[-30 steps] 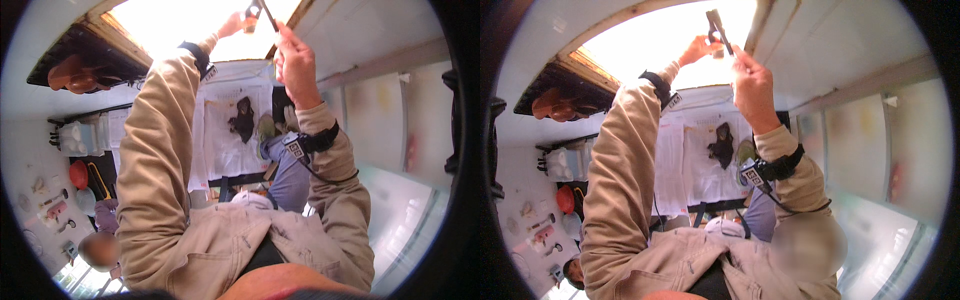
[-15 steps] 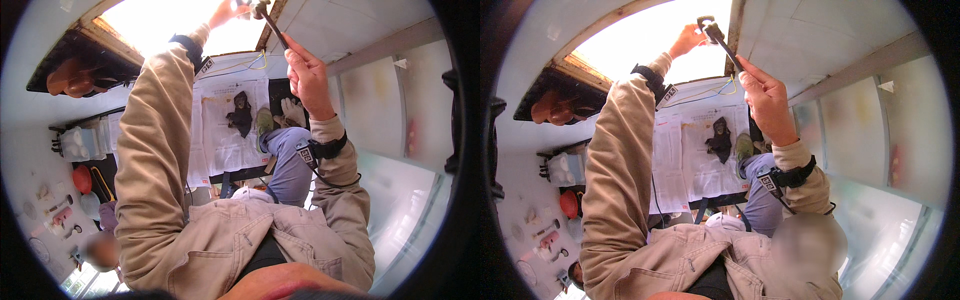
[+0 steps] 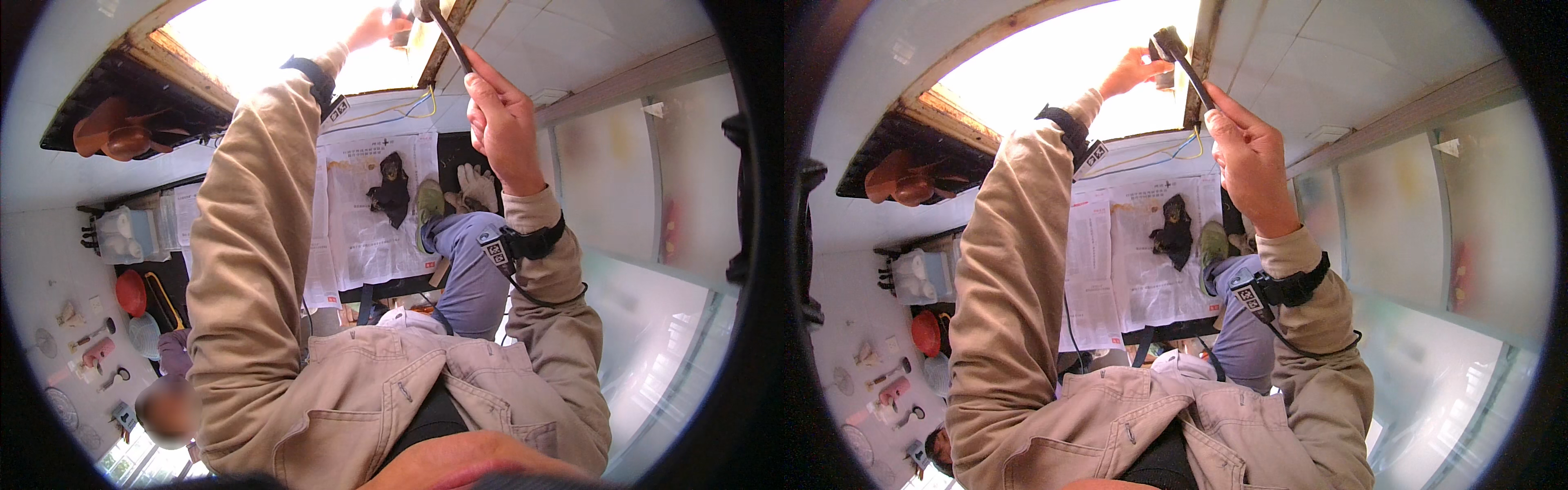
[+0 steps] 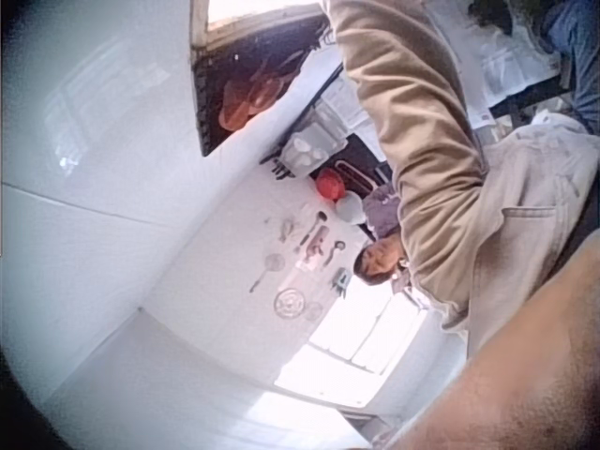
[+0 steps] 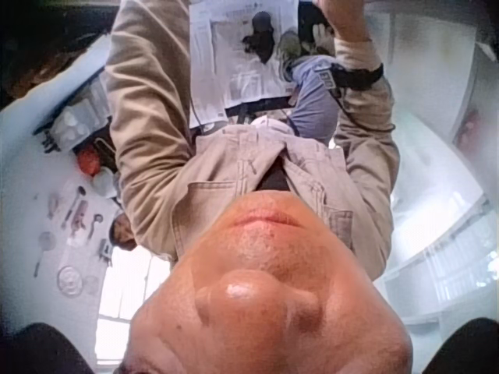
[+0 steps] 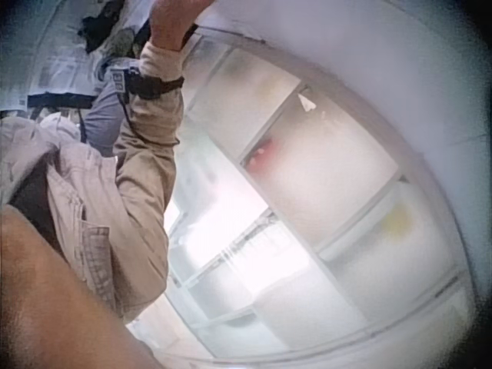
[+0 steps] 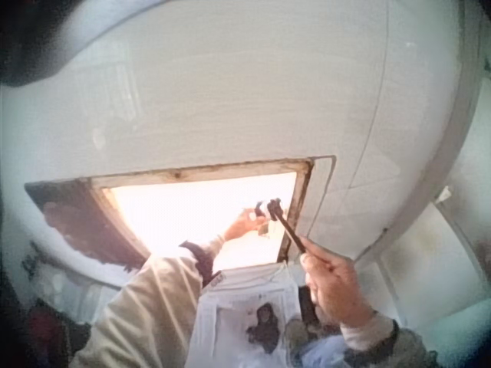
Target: The person uses a hammer to drive nails into a wooden frame near a window. They repeatedly position a nail and strike it with the hammer, working along the top edge of the frame.
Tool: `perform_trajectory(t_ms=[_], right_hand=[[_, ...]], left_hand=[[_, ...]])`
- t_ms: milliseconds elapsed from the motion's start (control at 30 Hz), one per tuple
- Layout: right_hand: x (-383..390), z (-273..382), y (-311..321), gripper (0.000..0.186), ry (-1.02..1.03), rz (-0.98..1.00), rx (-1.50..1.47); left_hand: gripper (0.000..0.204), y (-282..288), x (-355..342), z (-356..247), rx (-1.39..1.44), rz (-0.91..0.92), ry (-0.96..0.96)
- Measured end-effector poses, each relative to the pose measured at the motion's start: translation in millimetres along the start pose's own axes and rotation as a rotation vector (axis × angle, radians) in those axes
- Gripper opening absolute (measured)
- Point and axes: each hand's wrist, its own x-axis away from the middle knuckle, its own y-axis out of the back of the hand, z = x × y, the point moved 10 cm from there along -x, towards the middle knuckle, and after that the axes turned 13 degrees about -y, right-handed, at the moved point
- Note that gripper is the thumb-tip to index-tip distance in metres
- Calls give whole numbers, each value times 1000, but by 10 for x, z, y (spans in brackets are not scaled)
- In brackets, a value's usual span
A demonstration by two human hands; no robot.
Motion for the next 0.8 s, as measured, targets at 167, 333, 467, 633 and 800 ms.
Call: perform_trajectory(t_ms=[167, 333, 467, 633, 800], right_hand=[[-8, 181, -112, 39, 130, -18, 61], [-35, 301, -190, 39, 236, -53, 52], [-103, 276, -210, 39, 238, -39, 23], [-131, 243, -155, 39, 203, -35, -9], [-120, 265, -144, 40, 187, -43, 8]], left_hand=[[28, -34, -3, -298, 12, -44, -50], [28, 4, -1, -201, -47, -15, 52], [31, 32, -18, 43, 31, -28, 79], [34, 80, -28, 222, -24, -27, 83], [35, 53, -74, 239, -66, 50, 82]])
